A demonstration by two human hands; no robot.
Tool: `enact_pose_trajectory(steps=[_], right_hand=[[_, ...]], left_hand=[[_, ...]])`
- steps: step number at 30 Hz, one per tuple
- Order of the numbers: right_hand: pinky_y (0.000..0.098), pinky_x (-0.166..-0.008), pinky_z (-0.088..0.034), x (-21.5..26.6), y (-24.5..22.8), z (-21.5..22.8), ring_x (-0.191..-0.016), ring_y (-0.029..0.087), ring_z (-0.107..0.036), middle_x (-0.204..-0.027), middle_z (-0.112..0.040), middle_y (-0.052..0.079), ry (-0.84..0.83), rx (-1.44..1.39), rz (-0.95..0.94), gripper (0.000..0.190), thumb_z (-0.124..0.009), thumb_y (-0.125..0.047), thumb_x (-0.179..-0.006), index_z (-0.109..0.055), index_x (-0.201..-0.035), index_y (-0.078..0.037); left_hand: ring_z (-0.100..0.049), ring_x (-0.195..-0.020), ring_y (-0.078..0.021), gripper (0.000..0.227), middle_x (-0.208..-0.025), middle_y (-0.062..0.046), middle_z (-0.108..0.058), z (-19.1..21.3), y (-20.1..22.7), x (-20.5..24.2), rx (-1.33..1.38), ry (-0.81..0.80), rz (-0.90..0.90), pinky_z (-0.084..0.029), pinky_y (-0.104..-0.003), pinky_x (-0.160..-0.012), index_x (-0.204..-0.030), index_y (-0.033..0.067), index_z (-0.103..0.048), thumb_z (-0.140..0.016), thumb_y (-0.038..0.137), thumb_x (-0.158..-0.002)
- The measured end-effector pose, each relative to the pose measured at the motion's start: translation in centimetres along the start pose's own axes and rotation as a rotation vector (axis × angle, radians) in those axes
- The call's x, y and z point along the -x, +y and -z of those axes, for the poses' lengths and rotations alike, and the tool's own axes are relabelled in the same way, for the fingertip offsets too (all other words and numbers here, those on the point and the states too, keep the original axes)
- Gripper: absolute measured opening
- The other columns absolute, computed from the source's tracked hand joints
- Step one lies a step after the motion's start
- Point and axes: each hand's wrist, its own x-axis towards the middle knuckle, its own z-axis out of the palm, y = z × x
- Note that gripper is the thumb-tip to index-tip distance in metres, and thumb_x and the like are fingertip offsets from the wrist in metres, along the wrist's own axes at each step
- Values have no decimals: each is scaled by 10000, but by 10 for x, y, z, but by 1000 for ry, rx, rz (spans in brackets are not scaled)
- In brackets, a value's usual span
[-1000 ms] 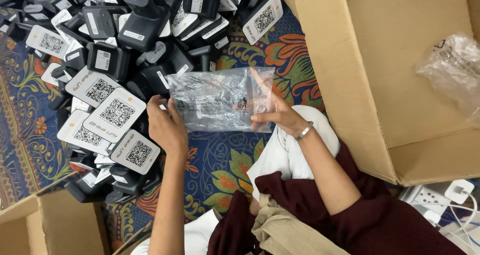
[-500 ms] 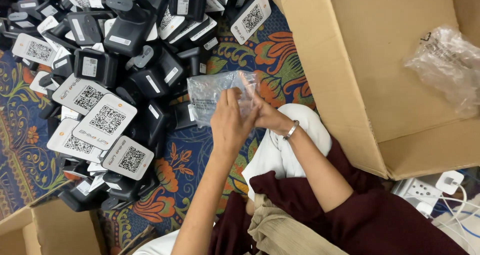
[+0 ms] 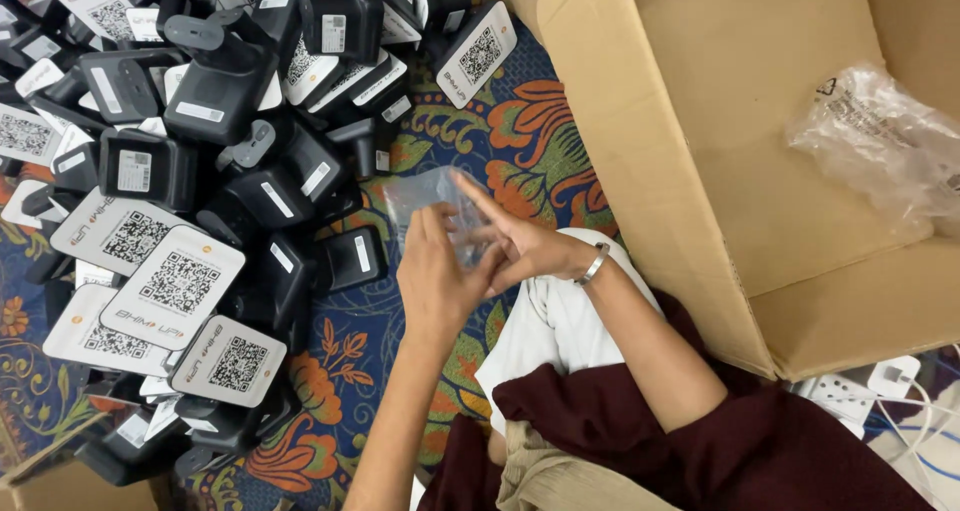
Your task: The person packages QR code display stands into plastic bags and places them into cardboard boxes.
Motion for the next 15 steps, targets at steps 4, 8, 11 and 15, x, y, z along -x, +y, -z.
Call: enact_pose_trajectory(steps=[4,8,11,15], right_hand=[[318,-894,-589,-2,3,0,-1106,128,-648,-1525,-471,160,-4,-21,12,1332,-762,102,-814,174,-1655,-333],[319,-841,-631,2,-1,5,-968,147,-738,-1271,-656,141,135,45,17,997,-733,-28,-901,-94,-1638,-232],[312,-748,-626,6,11,37,-840,174,-761,-1007,-786,152,416,116,127,502,-654,-178,-1048,-500,-1508,-50],[277,-715,-603,-40,-12,81,-777,153,-740,-936,-780,149,824,244,243,333,-610,-225,-1105,-697,-1332,2]], left_hand=[[-666,-946,-375,467,-1046,-161,-638,-16,-16,0,-81,-38,21,-544,-447,-723,-1139,19,-538,-786,165,-771],[-668,-952,-395,287,-1107,-147,-644,-19,-26,0,-84,-20,93,-535,-467,-751,-1179,48,-544,-651,12,-916],[-664,-948,-395,304,-1172,-157,-636,2,-16,-2,-112,80,46,-539,-459,-739,-1170,54,-583,-615,-56,-889],[-669,-1003,-338,284,-1251,-130,-640,9,-22,2,-249,119,-159,-564,-416,-777,-1097,71,-626,-607,-83,-860]])
